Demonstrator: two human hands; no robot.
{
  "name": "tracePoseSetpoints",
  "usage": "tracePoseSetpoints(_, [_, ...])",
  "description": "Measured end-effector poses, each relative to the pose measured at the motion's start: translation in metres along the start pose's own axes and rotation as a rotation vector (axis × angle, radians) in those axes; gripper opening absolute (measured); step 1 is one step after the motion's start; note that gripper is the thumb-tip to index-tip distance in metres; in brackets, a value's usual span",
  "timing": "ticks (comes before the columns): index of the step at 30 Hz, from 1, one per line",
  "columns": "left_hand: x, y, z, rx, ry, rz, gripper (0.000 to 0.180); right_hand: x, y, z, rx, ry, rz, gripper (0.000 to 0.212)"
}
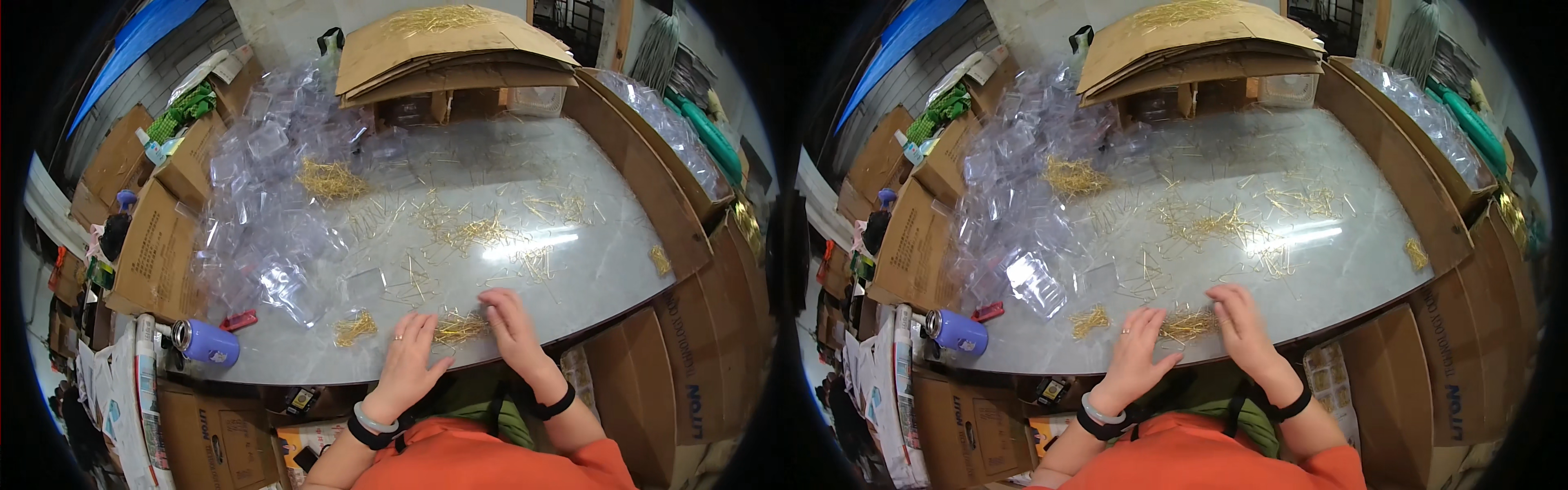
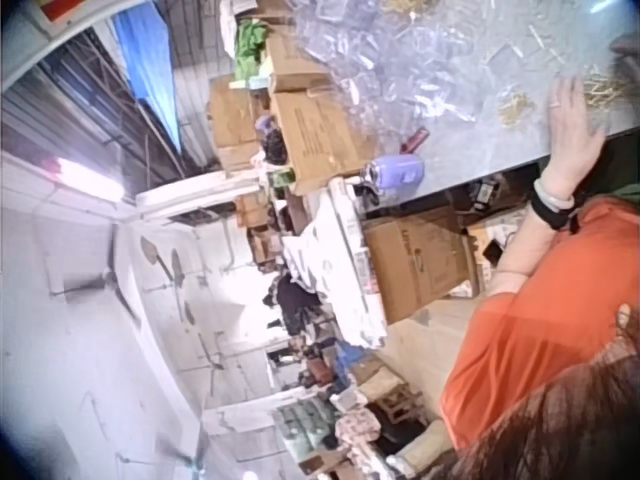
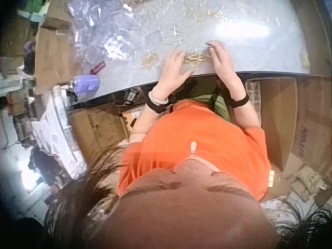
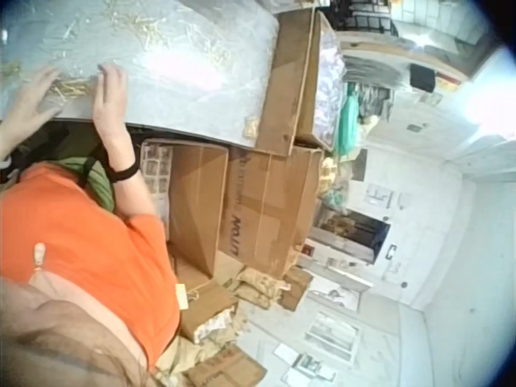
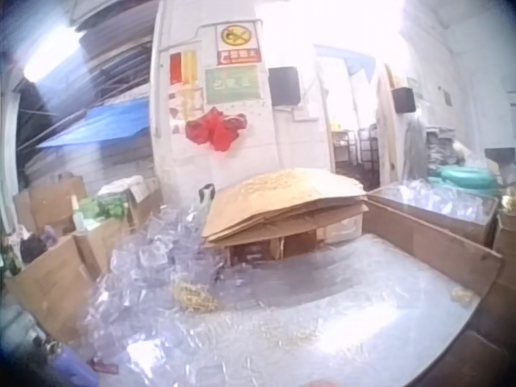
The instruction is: Sorting small gold pins into plastic trays and then placing them into a shipping box.
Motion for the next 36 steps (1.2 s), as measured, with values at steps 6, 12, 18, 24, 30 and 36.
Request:
tracePoseSetpoints(6, [0.021,-0.007,0.002,0.063,0.02,0.005,0.068,0.016,0.018,0.017,0.063,-0.047,-0.041,0.044])
tracePoseSetpoints(12, [0.023,-0.009,0.004,0.07,0.088,0.01,0.064,0.015,0.005,0.027,0.022,-0.147,0.072,0.065])
tracePoseSetpoints(18, [0.022,-0.006,0.001,0.049,0.095,-0.019,0.062,-0.018,0.005,0.023,0.018,0.194,0.172,0.057])
tracePoseSetpoints(24, [0.021,-0.008,-0.001,0.102,0.035,-0.011,0.061,-0.011,-0.01,0.023,-0.136,0.177,0.159,0.042])
tracePoseSetpoints(30, [0.019,-0.008,-0.001,0.079,0.038,-0.041,0.058,-0.004,-0.014,0.019,-0.118,0.238,0.062,0.018])
tracePoseSetpoints(36, [0.023,-0.007,0.003,0.068,0.053,-0.065,0.06,-0.001,0.004,0.025,0.076,0.145,-0.066,0.016])
Point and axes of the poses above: each hand's wrist, its own y-axis away from the middle knuckle, its own x-axis out of the palm, z = x × y, the point moved 2 cm from there along -y, towards the middle knuckle, and after that the axes turned 3 degrees about z, right-handed, at the moved point
